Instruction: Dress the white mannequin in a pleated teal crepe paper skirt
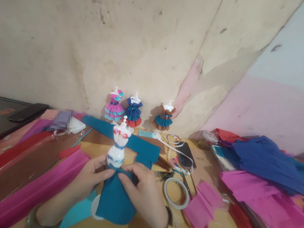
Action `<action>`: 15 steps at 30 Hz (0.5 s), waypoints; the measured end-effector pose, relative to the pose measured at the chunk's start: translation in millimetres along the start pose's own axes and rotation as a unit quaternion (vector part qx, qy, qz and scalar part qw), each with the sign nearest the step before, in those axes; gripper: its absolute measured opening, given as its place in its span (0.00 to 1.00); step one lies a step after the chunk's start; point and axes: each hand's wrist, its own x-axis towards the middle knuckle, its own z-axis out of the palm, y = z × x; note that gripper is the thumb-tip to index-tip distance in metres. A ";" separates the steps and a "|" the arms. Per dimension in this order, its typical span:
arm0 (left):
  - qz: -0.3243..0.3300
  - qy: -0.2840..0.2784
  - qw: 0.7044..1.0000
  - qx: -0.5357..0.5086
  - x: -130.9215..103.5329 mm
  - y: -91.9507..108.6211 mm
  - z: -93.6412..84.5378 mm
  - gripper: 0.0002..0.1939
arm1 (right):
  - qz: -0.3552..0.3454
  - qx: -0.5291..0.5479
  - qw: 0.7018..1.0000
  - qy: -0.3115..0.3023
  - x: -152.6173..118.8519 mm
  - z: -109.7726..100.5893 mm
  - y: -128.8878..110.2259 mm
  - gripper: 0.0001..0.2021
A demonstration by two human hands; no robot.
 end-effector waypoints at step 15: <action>-0.002 -0.001 0.999 -0.033 1.4 -4.8 -0.9 0.21 | -0.079 -0.003 0.997 -0.027 -3.6 1.3 -14.2 0.07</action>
